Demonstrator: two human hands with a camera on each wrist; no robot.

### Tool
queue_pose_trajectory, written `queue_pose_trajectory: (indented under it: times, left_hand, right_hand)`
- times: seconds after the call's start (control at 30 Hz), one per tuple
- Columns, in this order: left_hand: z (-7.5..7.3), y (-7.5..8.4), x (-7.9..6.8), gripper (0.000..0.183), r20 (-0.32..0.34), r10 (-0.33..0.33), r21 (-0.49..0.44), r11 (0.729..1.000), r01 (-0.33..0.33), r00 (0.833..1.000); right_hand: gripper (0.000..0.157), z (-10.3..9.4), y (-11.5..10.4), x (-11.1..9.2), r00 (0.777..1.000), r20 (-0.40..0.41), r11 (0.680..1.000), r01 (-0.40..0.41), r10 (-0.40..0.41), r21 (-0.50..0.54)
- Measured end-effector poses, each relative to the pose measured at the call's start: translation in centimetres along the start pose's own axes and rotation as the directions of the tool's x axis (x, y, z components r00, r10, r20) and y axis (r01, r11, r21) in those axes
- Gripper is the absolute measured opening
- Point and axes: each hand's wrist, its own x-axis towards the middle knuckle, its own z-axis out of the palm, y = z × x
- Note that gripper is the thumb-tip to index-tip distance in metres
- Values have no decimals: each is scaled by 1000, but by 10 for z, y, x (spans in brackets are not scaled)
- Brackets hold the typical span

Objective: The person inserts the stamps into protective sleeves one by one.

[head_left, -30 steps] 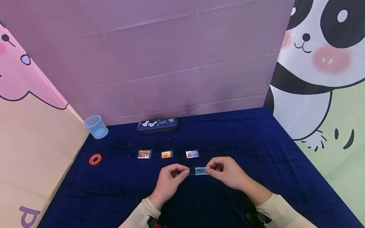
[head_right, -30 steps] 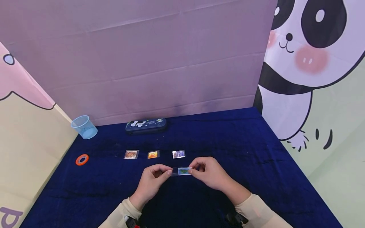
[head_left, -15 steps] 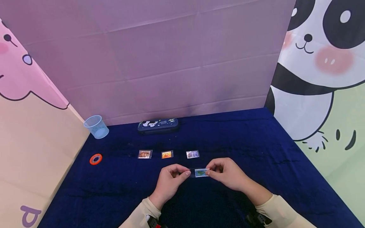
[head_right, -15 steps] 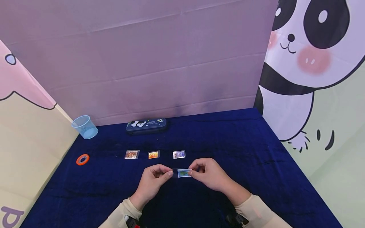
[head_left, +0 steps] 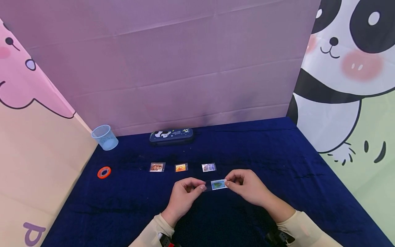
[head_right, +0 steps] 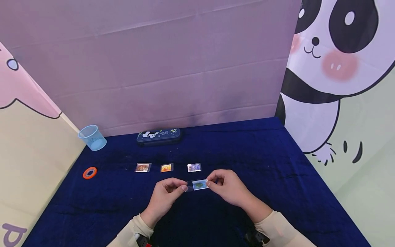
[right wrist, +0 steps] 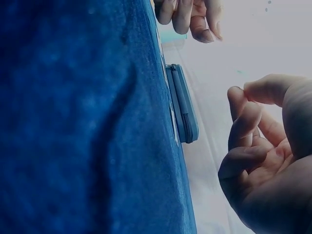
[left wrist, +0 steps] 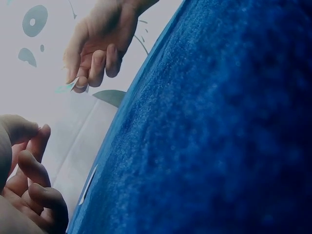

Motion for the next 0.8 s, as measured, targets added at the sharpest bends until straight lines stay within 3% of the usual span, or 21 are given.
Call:
queue_pose_trajectory:
  times: [0.8]
  left_hand:
    - [-1,0,0,14,25,-37,-32,999,38,999]
  right_hand:
    - [6,-3,-3,-1,999,43,999,31,-33,34]
